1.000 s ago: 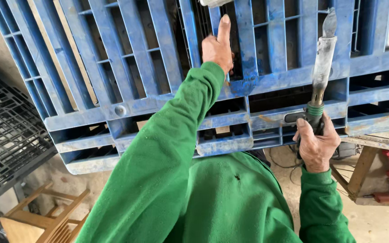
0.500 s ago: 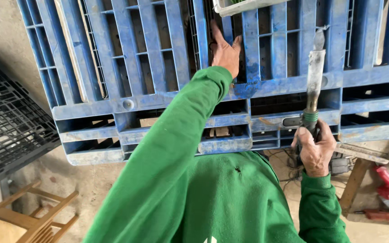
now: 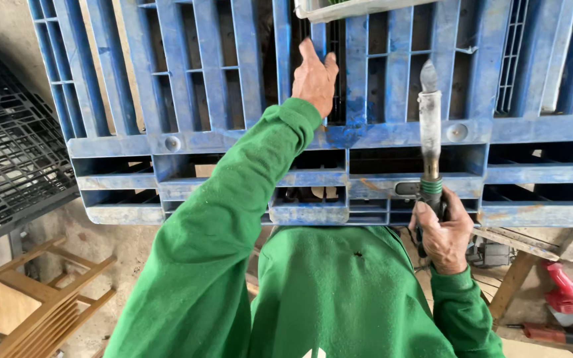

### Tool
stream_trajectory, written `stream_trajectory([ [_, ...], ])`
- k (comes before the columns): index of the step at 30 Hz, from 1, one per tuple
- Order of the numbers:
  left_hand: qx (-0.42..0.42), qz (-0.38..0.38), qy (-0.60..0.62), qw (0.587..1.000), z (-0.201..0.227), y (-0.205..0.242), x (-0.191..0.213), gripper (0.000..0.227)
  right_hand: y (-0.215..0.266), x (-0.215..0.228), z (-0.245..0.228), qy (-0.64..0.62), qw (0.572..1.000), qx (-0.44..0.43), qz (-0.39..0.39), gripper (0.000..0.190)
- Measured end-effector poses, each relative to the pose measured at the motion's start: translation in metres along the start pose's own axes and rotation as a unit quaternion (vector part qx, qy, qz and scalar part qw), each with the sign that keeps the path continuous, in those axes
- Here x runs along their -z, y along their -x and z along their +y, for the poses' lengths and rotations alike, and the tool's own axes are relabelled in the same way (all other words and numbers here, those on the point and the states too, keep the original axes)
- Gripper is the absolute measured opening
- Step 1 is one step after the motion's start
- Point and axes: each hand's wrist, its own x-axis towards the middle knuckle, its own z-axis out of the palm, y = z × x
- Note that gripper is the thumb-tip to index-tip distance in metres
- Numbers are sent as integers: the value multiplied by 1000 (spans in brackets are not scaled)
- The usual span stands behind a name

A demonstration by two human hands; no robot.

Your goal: The person uses a soldering iron to melt and smooth a section of a blue plastic crate. They hold the crate steady with one hand while applying the hot tip with the other, then wipe the area with a cloth.

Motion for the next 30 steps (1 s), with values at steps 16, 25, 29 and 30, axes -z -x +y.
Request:
stream_trajectory([
  [16, -152, 84, -75, 982, 0, 9, 0, 81, 20, 5, -25, -63, 995, -73, -6, 47],
  [25, -410, 161, -367, 819, -3, 5, 22, 72, 91, -9, -67, -181, 973, -141, 16, 72],
  [29, -307, 23, -380, 872, 7, -3, 43, 74, 103, 17, -69, 57, 980, -190, 11, 77],
  [30, -293, -19, -401, 868, 10, -4, 49, 76, 102, 26, -70, 114, 971, -208, 8, 77],
])
